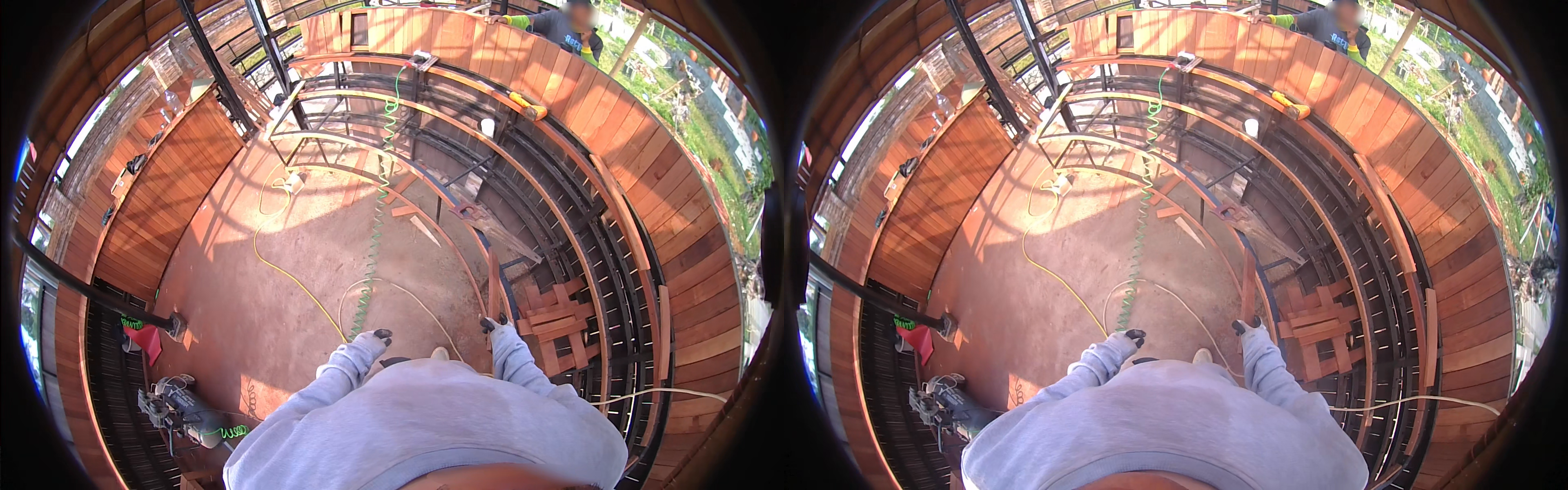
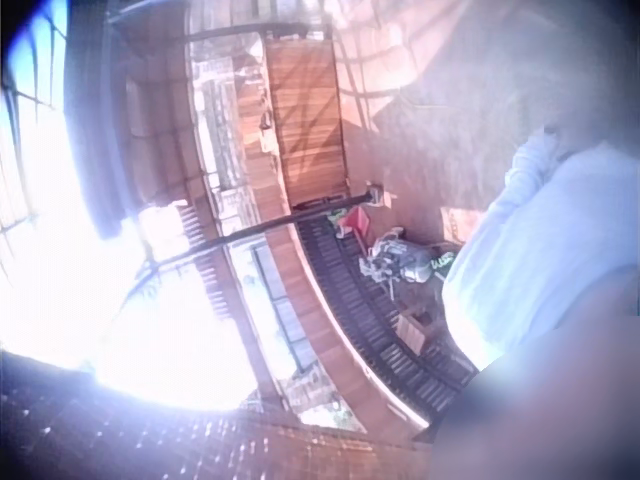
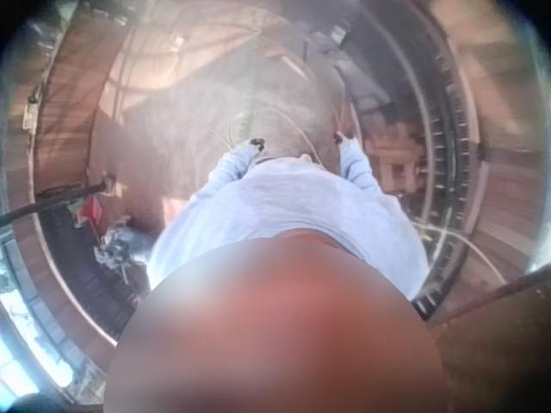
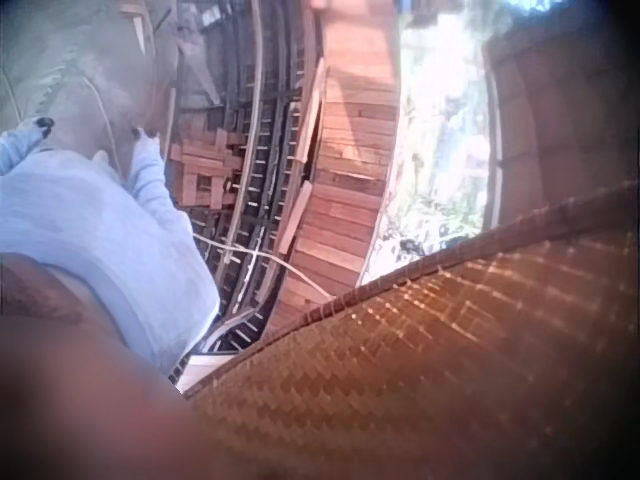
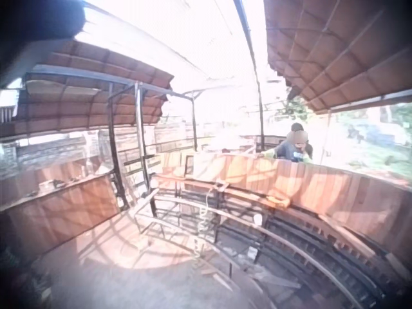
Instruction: The person installs wooden planks onto a curved wooden structure, using a spirit level to check alignment and a nail gun to secure each plank. The person repeatedly measures, positions, and fastens planks along the curved edge.
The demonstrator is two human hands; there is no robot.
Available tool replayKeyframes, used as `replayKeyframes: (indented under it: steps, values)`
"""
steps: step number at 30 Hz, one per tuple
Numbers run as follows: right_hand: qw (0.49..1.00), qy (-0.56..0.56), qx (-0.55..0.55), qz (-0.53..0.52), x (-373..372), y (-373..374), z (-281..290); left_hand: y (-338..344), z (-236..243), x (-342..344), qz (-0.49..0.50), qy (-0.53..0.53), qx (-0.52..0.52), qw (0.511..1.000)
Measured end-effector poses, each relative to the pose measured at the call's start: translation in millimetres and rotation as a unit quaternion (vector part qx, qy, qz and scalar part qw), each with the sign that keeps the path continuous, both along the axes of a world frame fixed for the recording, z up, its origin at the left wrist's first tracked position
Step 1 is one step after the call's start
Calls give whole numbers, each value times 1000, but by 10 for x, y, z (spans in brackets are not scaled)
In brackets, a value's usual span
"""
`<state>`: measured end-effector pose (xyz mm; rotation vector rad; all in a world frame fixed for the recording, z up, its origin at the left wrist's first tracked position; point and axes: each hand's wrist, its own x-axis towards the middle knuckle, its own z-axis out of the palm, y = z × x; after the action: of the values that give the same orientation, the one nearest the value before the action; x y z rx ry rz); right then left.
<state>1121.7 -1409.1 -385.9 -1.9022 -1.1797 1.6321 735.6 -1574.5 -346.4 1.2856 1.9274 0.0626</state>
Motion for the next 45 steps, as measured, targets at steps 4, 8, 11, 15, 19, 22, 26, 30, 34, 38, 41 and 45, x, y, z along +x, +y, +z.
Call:
replayKeyframes:
  steps: [4,8,11,15,19,22,26,30,34,38,41,45]
  values:
    - [973,126,-136,-140,-555,314,37,-1141,-1138,-1361,19,116,-206,972]
    - [955,46,-275,-104,-1187,750,-111,-1774,-730,-1683,-91,135,-269,949]
    - [963,-6,-269,4,-2032,887,-146,-1775,-867,-1998,4,89,-297,951]
    - [978,21,-195,68,-3188,1215,-154,-1148,-1226,-2752,241,-18,-245,939]
    - [962,-89,-93,239,-3860,1725,-231,-545,-1337,-3630,516,-194,-114,826]
    - [885,-292,90,351,-4289,2068,428,-307,-1335,-4273,628,-244,-37,738]
    - [888,-357,75,280,-4273,2273,609,129,-1354,-5191,660,-242,-1,711]
    - [895,-359,-27,264,-4396,2237,538,274,-1512,-5891,660,-296,1,690]
    - [888,-305,-124,321,-4675,2110,217,417,-1573,-6189,628,-394,-7,671]
    - [871,-270,-180,370,-5189,2230,70,884,-1689,-6045,572,-363,-82,731]
    - [862,-239,-205,398,-5716,2494,-51,1291,-1676,-6293,534,-337,-120,766]
    - [853,-220,-214,423,-6387,3242,-67,1855,-1575,-6939,525,-305,-126,785]
